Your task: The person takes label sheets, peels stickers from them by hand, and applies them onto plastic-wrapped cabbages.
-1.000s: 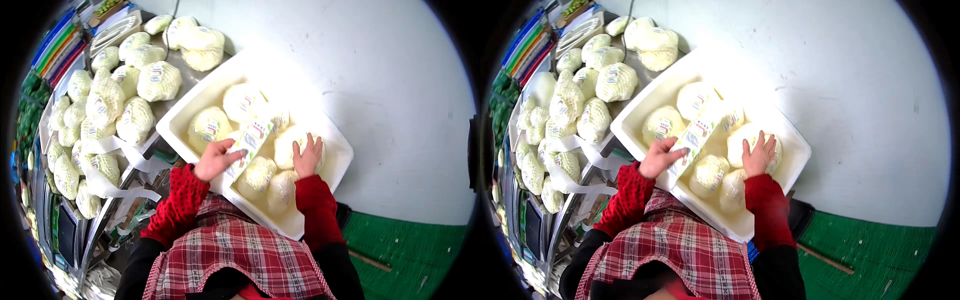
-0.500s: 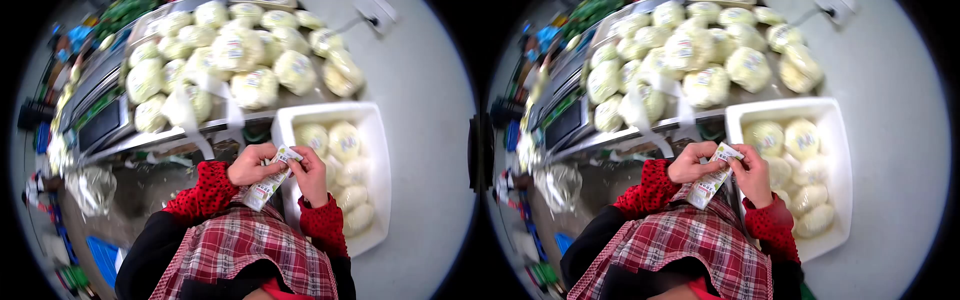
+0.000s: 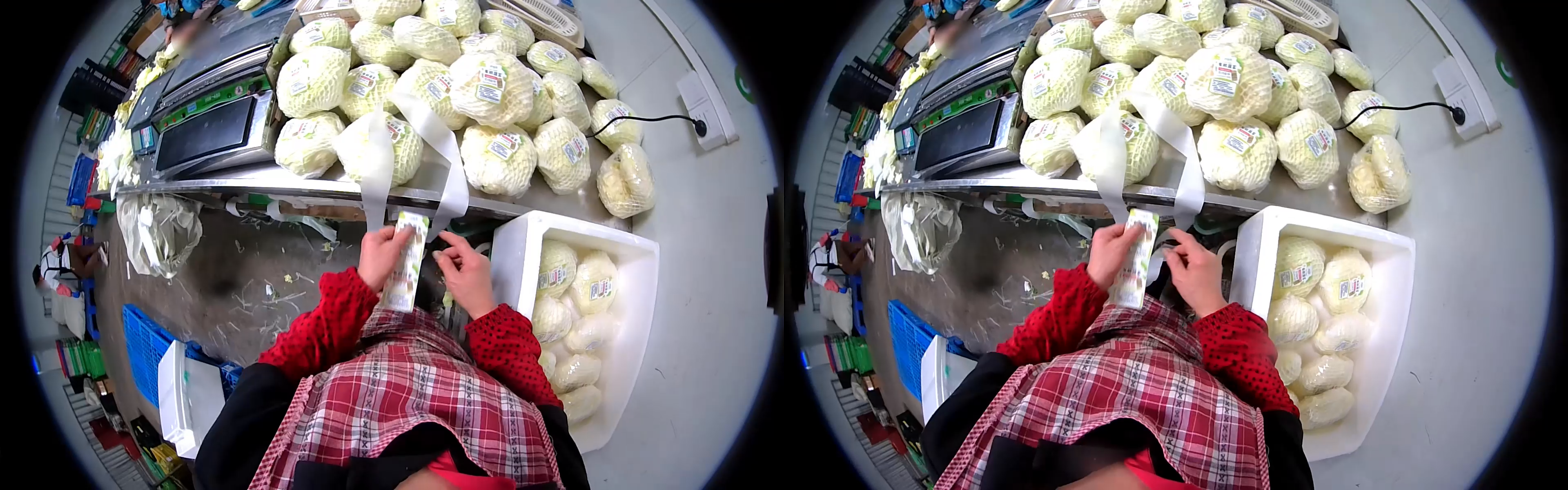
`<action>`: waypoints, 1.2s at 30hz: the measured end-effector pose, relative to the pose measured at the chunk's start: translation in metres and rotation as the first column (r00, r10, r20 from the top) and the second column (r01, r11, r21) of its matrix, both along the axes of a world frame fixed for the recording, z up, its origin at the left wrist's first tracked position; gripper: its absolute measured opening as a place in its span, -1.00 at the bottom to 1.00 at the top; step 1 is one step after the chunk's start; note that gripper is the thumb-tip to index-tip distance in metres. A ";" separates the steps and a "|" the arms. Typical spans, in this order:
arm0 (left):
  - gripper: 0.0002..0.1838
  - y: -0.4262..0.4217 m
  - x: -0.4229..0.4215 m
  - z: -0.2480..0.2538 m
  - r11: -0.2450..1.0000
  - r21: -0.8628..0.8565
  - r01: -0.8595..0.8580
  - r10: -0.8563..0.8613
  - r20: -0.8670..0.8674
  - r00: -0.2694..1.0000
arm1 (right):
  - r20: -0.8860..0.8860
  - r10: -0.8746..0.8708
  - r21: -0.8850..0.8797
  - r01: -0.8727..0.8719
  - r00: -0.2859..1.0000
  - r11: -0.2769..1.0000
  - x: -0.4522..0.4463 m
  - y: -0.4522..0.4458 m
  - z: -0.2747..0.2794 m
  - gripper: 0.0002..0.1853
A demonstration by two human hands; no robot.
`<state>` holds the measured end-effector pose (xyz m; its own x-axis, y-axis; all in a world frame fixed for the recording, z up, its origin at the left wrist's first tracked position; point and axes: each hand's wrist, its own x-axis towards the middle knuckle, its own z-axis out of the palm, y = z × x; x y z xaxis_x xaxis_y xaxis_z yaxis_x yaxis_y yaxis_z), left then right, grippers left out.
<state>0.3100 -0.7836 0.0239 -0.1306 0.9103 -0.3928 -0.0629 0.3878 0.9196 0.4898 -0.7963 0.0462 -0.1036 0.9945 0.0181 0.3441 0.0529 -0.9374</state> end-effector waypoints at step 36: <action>-0.69 0.406 -0.220 0.165 0.854 0.438 0.280 -0.045 -0.474 0.879 | 0.716 -0.562 0.297 0.548 0.413 0.782 0.087 0.029 0.032 -0.22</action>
<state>0.0902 -0.3773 0.1891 -0.0113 0.9870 0.1603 0.4076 -0.1418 0.9021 0.5772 -0.7677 0.0780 0.4895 0.8404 0.2329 0.8527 -0.4054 -0.3294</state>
